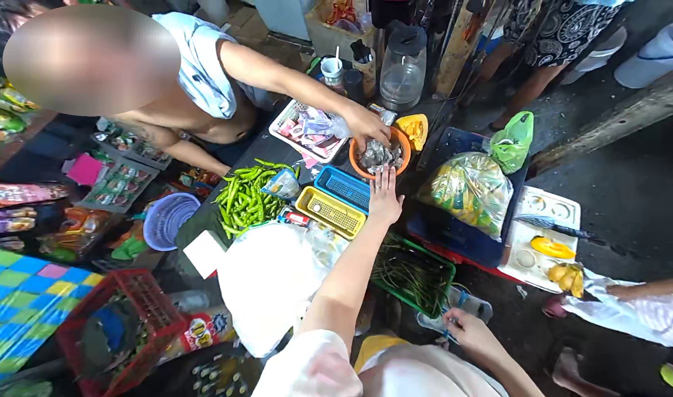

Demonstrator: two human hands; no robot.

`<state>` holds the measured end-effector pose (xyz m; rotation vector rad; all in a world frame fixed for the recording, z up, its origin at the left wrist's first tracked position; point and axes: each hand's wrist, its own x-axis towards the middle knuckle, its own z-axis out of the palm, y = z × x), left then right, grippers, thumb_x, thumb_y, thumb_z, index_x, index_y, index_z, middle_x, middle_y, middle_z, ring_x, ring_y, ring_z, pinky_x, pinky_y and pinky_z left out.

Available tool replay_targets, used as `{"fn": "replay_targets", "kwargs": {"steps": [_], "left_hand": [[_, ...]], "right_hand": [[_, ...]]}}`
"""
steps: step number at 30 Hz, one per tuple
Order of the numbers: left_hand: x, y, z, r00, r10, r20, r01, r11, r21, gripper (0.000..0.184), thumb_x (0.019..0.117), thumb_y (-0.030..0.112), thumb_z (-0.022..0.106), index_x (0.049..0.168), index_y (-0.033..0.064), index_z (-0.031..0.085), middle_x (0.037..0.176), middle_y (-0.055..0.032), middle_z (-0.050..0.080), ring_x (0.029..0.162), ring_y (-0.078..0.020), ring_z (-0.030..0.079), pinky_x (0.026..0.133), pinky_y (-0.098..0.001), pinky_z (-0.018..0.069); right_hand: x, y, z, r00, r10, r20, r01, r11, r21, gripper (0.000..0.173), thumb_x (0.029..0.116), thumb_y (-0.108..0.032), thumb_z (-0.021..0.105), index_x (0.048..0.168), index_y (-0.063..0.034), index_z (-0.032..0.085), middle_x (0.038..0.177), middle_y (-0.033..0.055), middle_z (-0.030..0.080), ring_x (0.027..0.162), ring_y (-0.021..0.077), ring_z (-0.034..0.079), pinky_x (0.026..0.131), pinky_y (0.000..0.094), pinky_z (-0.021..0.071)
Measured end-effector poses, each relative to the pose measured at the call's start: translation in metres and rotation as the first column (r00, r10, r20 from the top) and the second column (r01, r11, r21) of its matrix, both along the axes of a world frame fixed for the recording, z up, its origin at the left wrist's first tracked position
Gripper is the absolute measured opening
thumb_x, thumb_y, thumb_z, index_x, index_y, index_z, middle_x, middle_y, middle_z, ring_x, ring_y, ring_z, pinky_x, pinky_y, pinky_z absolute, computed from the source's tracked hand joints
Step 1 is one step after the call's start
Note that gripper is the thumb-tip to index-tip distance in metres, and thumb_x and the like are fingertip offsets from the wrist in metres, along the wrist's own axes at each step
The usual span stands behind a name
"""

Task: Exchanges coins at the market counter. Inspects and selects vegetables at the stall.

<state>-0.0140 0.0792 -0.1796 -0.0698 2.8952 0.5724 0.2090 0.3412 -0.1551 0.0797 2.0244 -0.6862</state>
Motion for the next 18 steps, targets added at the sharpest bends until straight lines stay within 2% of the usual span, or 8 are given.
{"fn": "replay_targets", "kwargs": {"steps": [3, 7, 12, 14, 15, 17, 18], "left_hand": [[-0.001, 0.000, 0.000, 1.000, 0.002, 0.028, -0.001, 1.000, -0.009, 0.091, 0.1024, 0.041, 0.058, 0.166, 0.0103, 0.000, 0.173, -0.0112, -0.010, 0.159, -0.0292, -0.012, 0.127, -0.0543, 0.0019], [-0.003, 0.002, 0.004, 0.997, 0.008, 0.083, -0.007, 1.000, -0.019, 0.090, 0.1035, 0.042, 0.055, 0.166, 0.0105, -0.002, 0.172, -0.0107, -0.013, 0.158, -0.0285, -0.015, 0.127, -0.0531, -0.0011], [-0.004, 0.004, 0.010, 0.995, 0.012, 0.102, -0.009, 1.000, -0.028, 0.086, 0.1053, 0.043, 0.051, 0.166, 0.0105, 0.000, 0.173, -0.0126, -0.009, 0.159, -0.0298, -0.011, 0.127, -0.0535, -0.0003], [-0.004, 0.005, 0.018, 0.994, 0.032, 0.103, -0.031, 0.999, -0.018, 0.077, 0.1071, 0.042, 0.047, 0.166, 0.0113, 0.008, 0.173, -0.0132, 0.002, 0.160, -0.0306, -0.003, 0.127, -0.0551, 0.0033], [-0.006, 0.005, 0.024, 0.993, 0.050, 0.108, -0.048, 0.999, -0.017, 0.070, 0.1082, 0.042, 0.044, 0.165, 0.0120, 0.017, 0.172, -0.0130, 0.012, 0.159, -0.0309, 0.006, 0.127, -0.0567, 0.0075], [-0.015, 0.003, 0.037, 0.991, 0.099, 0.088, -0.097, 0.995, -0.019, 0.054, 0.1096, 0.042, 0.040, 0.154, 0.0108, 0.045, 0.157, -0.0146, 0.045, 0.150, -0.0331, 0.034, 0.120, -0.0613, 0.0227], [-0.022, 0.001, 0.041, 0.989, 0.123, 0.084, -0.121, 0.992, -0.033, 0.051, 0.1102, 0.043, 0.037, 0.144, 0.0096, 0.055, 0.148, -0.0156, 0.055, 0.143, -0.0341, 0.044, 0.116, -0.0621, 0.0281]], "right_hand": [[0.002, -0.002, 0.000, 1.000, 0.004, 0.006, -0.004, 1.000, 0.006, 0.033, 0.1060, -0.027, 0.053, 0.126, -0.0050, 0.068, 0.108, 0.0207, 0.071, 0.102, 0.0347, 0.068, 0.095, 0.0547, 0.0506], [0.006, 0.002, -0.002, 0.998, 0.058, 0.038, -0.059, 0.998, 0.008, 0.036, 0.1063, -0.031, 0.052, 0.128, -0.0062, 0.067, 0.114, 0.0202, 0.071, 0.108, 0.0347, 0.068, 0.098, 0.0548, 0.0503], [0.014, 0.011, -0.007, 0.998, 0.058, -0.007, -0.058, 0.998, 0.001, 0.037, 0.1051, -0.032, 0.053, 0.124, -0.0065, 0.071, 0.117, 0.0187, 0.072, 0.114, 0.0338, 0.068, 0.102, 0.0550, 0.0495], [0.014, 0.012, -0.003, 0.998, 0.061, -0.005, -0.061, 0.998, -0.012, 0.036, 0.1072, -0.030, 0.050, 0.123, -0.0047, 0.071, 0.119, 0.0191, 0.071, 0.117, 0.0336, 0.066, 0.105, 0.0541, 0.0477], [0.015, 0.012, -0.001, 0.998, 0.067, -0.006, -0.067, 0.998, -0.019, 0.036, 0.1083, -0.026, 0.047, 0.124, -0.0041, 0.070, 0.120, 0.0194, 0.071, 0.118, 0.0337, 0.066, 0.105, 0.0538, 0.0470], [0.017, 0.015, 0.002, 0.997, 0.078, -0.004, -0.078, 0.997, -0.021, 0.036, 0.1089, -0.020, 0.042, 0.128, -0.0040, 0.069, 0.124, 0.0206, 0.070, 0.121, 0.0348, 0.064, 0.107, 0.0545, 0.0456], [0.018, 0.016, 0.004, 0.996, 0.085, 0.015, -0.085, 0.996, -0.012, 0.037, 0.1090, -0.016, 0.039, 0.131, -0.0042, 0.066, 0.127, 0.0217, 0.068, 0.123, 0.0363, 0.063, 0.108, 0.0557, 0.0446]]}}
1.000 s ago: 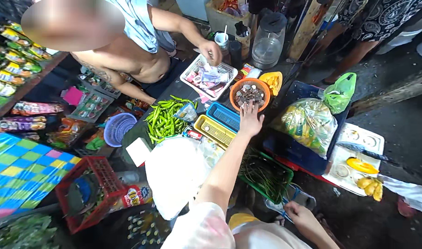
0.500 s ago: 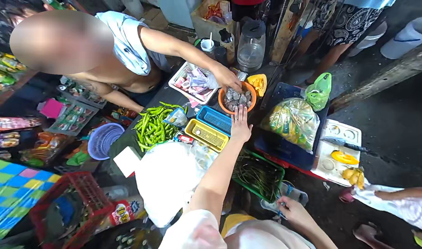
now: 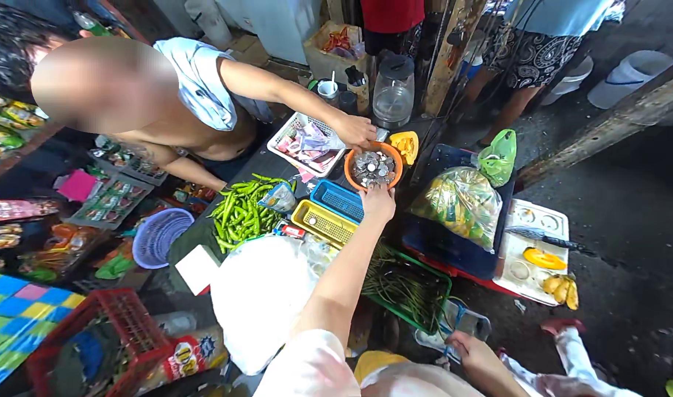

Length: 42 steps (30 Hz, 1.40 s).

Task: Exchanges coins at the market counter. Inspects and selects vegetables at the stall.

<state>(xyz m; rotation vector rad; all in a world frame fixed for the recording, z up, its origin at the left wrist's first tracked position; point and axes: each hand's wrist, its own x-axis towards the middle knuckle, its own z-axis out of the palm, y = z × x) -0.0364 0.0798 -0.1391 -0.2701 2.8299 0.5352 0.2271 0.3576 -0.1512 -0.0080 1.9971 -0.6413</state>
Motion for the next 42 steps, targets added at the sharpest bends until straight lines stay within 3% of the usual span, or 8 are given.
{"fn": "replay_targets", "kwargs": {"steps": [7, 10, 19, 22, 25, 27, 36, 42], "left_hand": [[-0.067, -0.024, -0.016, 0.997, 0.072, 0.012, -0.072, 0.997, 0.002, 0.065, 0.1006, 0.049, 0.058, 0.156, 0.0188, 0.044, 0.166, -0.0205, 0.026, 0.143, -0.0493, 0.037, 0.106, -0.0636, 0.0444], [-0.078, -0.025, -0.017, 0.993, 0.114, -0.011, -0.113, 0.992, 0.059, 0.057, 0.0915, 0.033, 0.073, 0.144, 0.0159, 0.058, 0.160, -0.0226, 0.034, 0.141, -0.0497, 0.039, 0.105, -0.0636, 0.0459], [-0.070, -0.037, -0.014, 0.974, 0.228, -0.005, -0.217, 0.932, 0.289, 0.036, 0.0969, 0.004, 0.058, 0.132, -0.0038, 0.058, 0.137, -0.0323, 0.055, 0.128, -0.0448, 0.056, 0.106, -0.0585, 0.0469], [-0.071, -0.051, -0.012, 0.859, 0.502, 0.097, -0.441, 0.631, 0.638, 0.028, 0.1053, 0.012, 0.051, 0.128, -0.0020, 0.060, 0.113, -0.0199, 0.065, 0.098, -0.0252, 0.065, 0.088, -0.0403, 0.0534], [-0.074, -0.065, -0.005, 0.630, 0.618, 0.470, -0.419, -0.239, 0.876, 0.006, 0.1034, 0.010, 0.046, 0.103, 0.0079, 0.051, 0.079, -0.0025, 0.050, 0.055, -0.0088, 0.047, 0.052, -0.0205, 0.0450], [-0.073, -0.075, 0.000, 0.594, 0.541, 0.595, -0.342, -0.500, 0.795, 0.013, 0.1038, 0.019, 0.041, 0.097, 0.0123, 0.049, 0.075, -0.0015, 0.051, 0.053, -0.0085, 0.049, 0.049, -0.0200, 0.0461], [-0.054, -0.077, -0.005, 0.708, 0.550, 0.443, -0.162, -0.485, 0.860, 0.025, 0.1091, 0.023, 0.034, 0.090, 0.0176, 0.049, 0.061, 0.0066, 0.045, 0.043, -0.0017, 0.041, 0.041, -0.0134, 0.0360], [-0.037, -0.072, -0.015, 0.724, 0.547, 0.419, 0.049, -0.647, 0.761, 0.022, 0.1057, 0.015, 0.038, 0.109, 0.0104, 0.060, 0.079, 0.0013, 0.060, 0.057, -0.0034, 0.055, 0.053, -0.0131, 0.0487]], "right_hand": [[0.018, 0.017, 0.004, 0.984, -0.171, 0.044, 0.168, 0.983, 0.070, 0.037, 0.1073, -0.028, 0.051, 0.130, -0.0026, 0.066, 0.115, 0.0232, 0.072, 0.109, 0.0387, 0.069, 0.098, 0.0585, 0.0504], [0.024, 0.018, 0.002, 0.978, -0.196, 0.067, 0.192, 0.979, 0.062, 0.037, 0.1062, -0.028, 0.054, 0.127, -0.0012, 0.067, 0.115, 0.0240, 0.071, 0.109, 0.0395, 0.069, 0.099, 0.0592, 0.0498], [0.026, 0.023, -0.009, 0.979, -0.204, 0.028, 0.202, 0.978, 0.055, 0.035, 0.1061, -0.030, 0.054, 0.127, -0.0062, 0.068, 0.105, 0.0187, 0.074, 0.099, 0.0350, 0.072, 0.092, 0.0568, 0.0533], [0.028, 0.027, -0.006, 0.978, -0.205, 0.025, 0.203, 0.977, 0.071, 0.035, 0.1060, -0.028, 0.054, 0.128, -0.0047, 0.067, 0.105, 0.0216, 0.073, 0.096, 0.0374, 0.070, 0.091, 0.0580, 0.0525], [0.030, 0.025, -0.005, 0.980, -0.198, 0.037, 0.195, 0.978, 0.072, 0.035, 0.1058, -0.028, 0.054, 0.128, -0.0037, 0.067, 0.105, 0.0219, 0.073, 0.097, 0.0375, 0.070, 0.092, 0.0576, 0.0522], [0.029, 0.023, -0.006, 0.981, -0.191, 0.046, 0.187, 0.980, 0.067, 0.034, 0.1067, -0.026, 0.052, 0.128, -0.0043, 0.067, 0.107, 0.0211, 0.073, 0.099, 0.0367, 0.070, 0.093, 0.0569, 0.0522], [0.016, 0.024, 0.006, 0.849, -0.499, -0.173, 0.504, 0.863, -0.019, 0.025, 0.1011, -0.005, 0.056, 0.124, 0.0010, 0.067, 0.099, 0.0179, 0.072, 0.087, 0.0283, 0.071, 0.085, 0.0489, 0.0568], [-0.003, 0.002, 0.035, 0.408, -0.911, 0.060, 0.843, 0.350, -0.409, 0.015, 0.1005, 0.002, 0.058, 0.113, 0.0053, 0.066, 0.099, 0.0150, 0.075, 0.089, 0.0220, 0.077, 0.081, 0.0355, 0.0652]]}}
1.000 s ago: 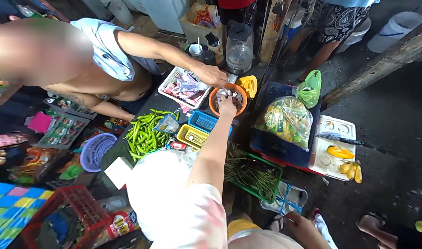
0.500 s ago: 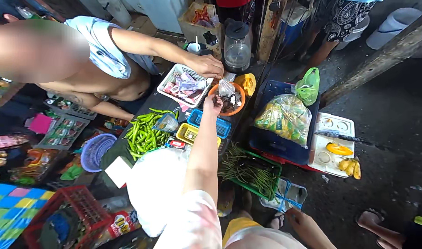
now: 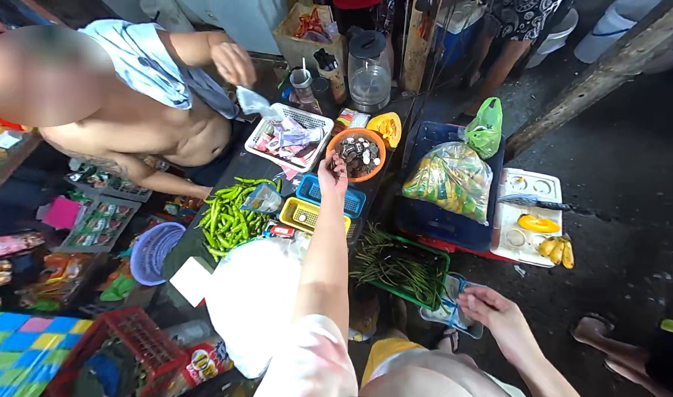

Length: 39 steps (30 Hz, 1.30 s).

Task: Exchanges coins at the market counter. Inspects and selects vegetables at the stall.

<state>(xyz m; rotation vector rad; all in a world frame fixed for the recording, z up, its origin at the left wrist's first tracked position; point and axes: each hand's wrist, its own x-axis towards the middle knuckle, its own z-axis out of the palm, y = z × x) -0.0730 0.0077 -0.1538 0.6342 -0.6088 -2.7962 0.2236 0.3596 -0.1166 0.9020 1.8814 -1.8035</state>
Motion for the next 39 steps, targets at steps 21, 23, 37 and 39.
{"fn": "replay_targets", "kwargs": {"steps": [21, 23, 37, 39], "left_hand": [[0.220, 0.130, 0.071, 0.374, -0.922, 0.097, 0.838, 0.291, -0.462, 0.052, 0.1039, -0.003, 0.047, 0.155, 0.0003, 0.036, 0.147, -0.0150, 0.056, 0.130, -0.0237, 0.061, 0.112, -0.0363, 0.0488], [0.219, 0.131, 0.082, 0.301, -0.952, 0.056, 0.863, 0.246, -0.442, 0.048, 0.1067, 0.003, 0.045, 0.154, 0.0012, 0.036, 0.146, -0.0146, 0.057, 0.128, -0.0234, 0.061, 0.111, -0.0371, 0.0493], [0.231, 0.131, 0.092, 0.108, -0.976, -0.187, 0.965, 0.148, -0.215, 0.084, 0.0819, -0.011, 0.045, 0.160, 0.0021, 0.019, 0.147, -0.0162, 0.052, 0.128, -0.0232, 0.059, 0.115, -0.0422, 0.0443], [0.229, 0.129, 0.094, 0.084, -0.983, -0.166, 0.962, 0.123, -0.243, 0.087, 0.0811, -0.010, 0.046, 0.161, 0.0043, 0.016, 0.145, -0.0146, 0.055, 0.125, -0.0216, 0.061, 0.113, -0.0417, 0.0459]], "right_hand": [[-0.033, -0.009, 0.081, 0.888, -0.165, -0.430, 0.081, 0.975, -0.206, 0.029, 0.1065, -0.018, 0.042, 0.088, -0.0149, 0.064, 0.052, -0.0122, 0.035, 0.043, -0.0011, 0.030, 0.044, 0.0154, 0.0295], [-0.029, -0.006, 0.082, 0.842, 0.157, -0.515, -0.116, 0.987, 0.112, 0.013, 0.1022, -0.017, 0.056, 0.100, -0.0125, 0.068, 0.064, -0.0083, 0.054, 0.051, -0.0001, 0.045, 0.050, 0.0172, 0.0407], [-0.007, 0.000, 0.086, 0.642, 0.542, -0.543, -0.274, 0.823, 0.498, 0.018, 0.0930, -0.023, 0.074, 0.109, -0.0184, 0.081, 0.090, -0.0044, 0.060, 0.075, -0.0023, 0.055, 0.065, 0.0121, 0.0475], [-0.008, 0.000, 0.087, 0.628, 0.561, -0.540, -0.285, 0.811, 0.511, 0.019, 0.0924, -0.025, 0.075, 0.110, -0.0196, 0.081, 0.093, -0.0042, 0.061, 0.079, -0.0018, 0.057, 0.067, 0.0130, 0.0491]]}}
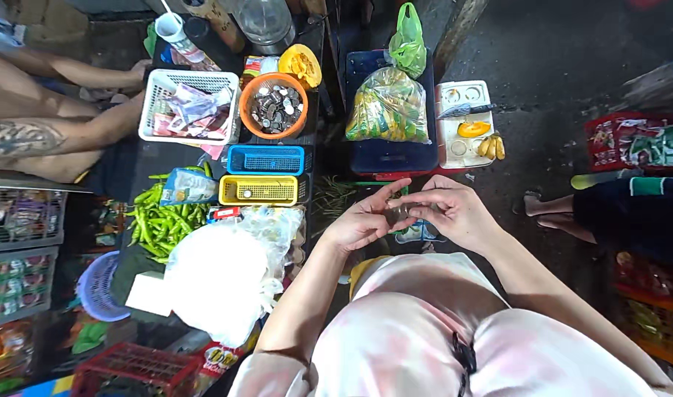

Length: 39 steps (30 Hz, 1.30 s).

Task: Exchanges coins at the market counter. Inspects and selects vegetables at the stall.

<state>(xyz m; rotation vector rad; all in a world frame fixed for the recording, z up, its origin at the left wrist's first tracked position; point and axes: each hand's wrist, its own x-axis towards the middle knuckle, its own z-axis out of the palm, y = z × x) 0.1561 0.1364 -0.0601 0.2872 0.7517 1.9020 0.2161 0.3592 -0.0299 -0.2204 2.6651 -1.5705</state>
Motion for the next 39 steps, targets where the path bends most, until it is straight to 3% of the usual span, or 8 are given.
{"fn": "replay_targets", "kwargs": {"steps": [7, 11, 15, 18, 24, 29, 33, 39], "left_hand": [[0.007, 0.012, 0.007, 0.990, -0.047, -0.135, 0.020, 0.981, -0.195, 0.102, 0.0843, 0.001, 0.058, 0.161, 0.0106, -0.008, 0.141, -0.0121, 0.058, 0.109, -0.0104, 0.066, 0.092, -0.0286, 0.0546], [0.003, 0.013, 0.008, 1.000, 0.000, 0.000, 0.000, 0.976, -0.216, 0.096, 0.0875, -0.004, 0.054, 0.161, 0.0103, -0.005, 0.139, -0.0151, 0.058, 0.108, -0.0128, 0.067, 0.095, -0.0302, 0.0542], [-0.015, 0.004, 0.019, 0.996, -0.086, 0.005, 0.086, 0.981, -0.177, 0.084, 0.0930, 0.005, 0.060, 0.161, 0.0058, 0.010, 0.138, -0.0181, 0.057, 0.115, -0.0206, 0.067, 0.103, -0.0360, 0.0530], [-0.042, -0.003, 0.024, 0.971, -0.167, -0.170, 0.109, 0.946, -0.307, 0.068, 0.0983, 0.011, 0.060, 0.158, 0.0013, 0.027, 0.141, -0.0194, 0.057, 0.121, -0.0222, 0.063, 0.104, -0.0362, 0.0512], [-0.155, -0.054, -0.026, 0.764, -0.254, -0.593, -0.525, 0.290, -0.800, 0.061, 0.0977, 0.027, 0.068, 0.149, 0.0019, 0.047, 0.135, -0.0233, 0.062, 0.120, -0.0370, 0.064, 0.103, -0.0558, 0.0516], [-0.253, -0.106, -0.084, 0.692, -0.186, -0.698, -0.721, -0.236, -0.652, 0.045, 0.0972, 0.022, 0.066, 0.136, 0.0006, 0.061, 0.143, -0.0305, 0.052, 0.132, -0.0454, 0.052, 0.110, -0.0593, 0.0439], [-0.276, -0.112, -0.098, 0.660, -0.311, -0.683, -0.751, -0.272, -0.602, 0.046, 0.0970, 0.031, 0.069, 0.133, 0.0028, 0.062, 0.142, -0.0244, 0.055, 0.132, -0.0410, 0.054, 0.109, -0.0561, 0.0457], [-0.292, -0.113, -0.090, 0.582, -0.493, -0.647, -0.804, -0.230, -0.548, 0.048, 0.0934, 0.031, 0.074, 0.135, 0.0079, 0.063, 0.144, -0.0234, 0.054, 0.136, -0.0453, 0.047, 0.109, -0.0617, 0.0420]], "right_hand": [[-0.003, -0.010, -0.002, 0.979, 0.202, -0.022, -0.193, 0.961, 0.199, 0.025, 0.0917, -0.012, 0.063, 0.113, -0.0104, 0.077, 0.113, 0.0081, 0.073, 0.097, 0.0189, 0.072, 0.084, 0.0379, 0.0608], [-0.006, -0.013, -0.007, 0.982, 0.184, -0.044, -0.173, 0.967, 0.188, 0.024, 0.0878, -0.008, 0.059, 0.106, -0.0058, 0.074, 0.103, 0.0083, 0.074, 0.088, 0.0149, 0.071, 0.078, 0.0315, 0.0591], [-0.012, -0.013, -0.014, 0.970, -0.039, 0.242, 0.123, 0.932, -0.340, 0.014, 0.0950, -0.010, 0.062, 0.106, -0.0050, 0.069, 0.089, -0.0021, 0.072, 0.071, 0.0019, 0.068, 0.066, 0.0186, 0.0600], [-0.016, -0.002, -0.021, 0.835, 0.060, 0.548, 0.403, 0.612, -0.681, 0.014, 0.1025, -0.019, 0.054, 0.105, -0.0159, 0.068, 0.088, -0.0077, 0.066, 0.056, -0.0040, 0.051, 0.050, 0.0114, 0.0455], [-0.011, 0.008, -0.038, 0.744, 0.405, 0.531, 0.488, 0.214, -0.846, 0.014, 0.0969, -0.028, 0.063, 0.098, -0.0168, 0.071, 0.082, -0.0084, 0.062, 0.046, -0.0080, 0.042, 0.038, 0.0071, 0.0346], [-0.010, -0.009, -0.043, 0.560, 0.297, 0.773, 0.489, 0.634, -0.598, 0.041, 0.1053, -0.027, 0.029, 0.081, -0.0167, 0.060, 0.068, -0.0081, 0.055, 0.043, -0.0040, 0.032, 0.038, 0.0123, 0.0260], [0.001, -0.009, -0.070, 0.355, 0.030, 0.935, 0.476, 0.855, -0.208, 0.038, 0.1088, -0.019, 0.033, 0.086, -0.0074, 0.062, 0.067, -0.0010, 0.058, 0.047, 0.0041, 0.042, 0.043, 0.0191, 0.0339], [0.024, 0.009, -0.104, 0.126, -0.084, 0.989, 0.615, 0.789, -0.011, 0.034, 0.1076, -0.017, 0.036, 0.085, -0.0063, 0.059, 0.071, 0.0053, 0.064, 0.061, 0.0159, 0.060, 0.055, 0.0310, 0.0508]]}}
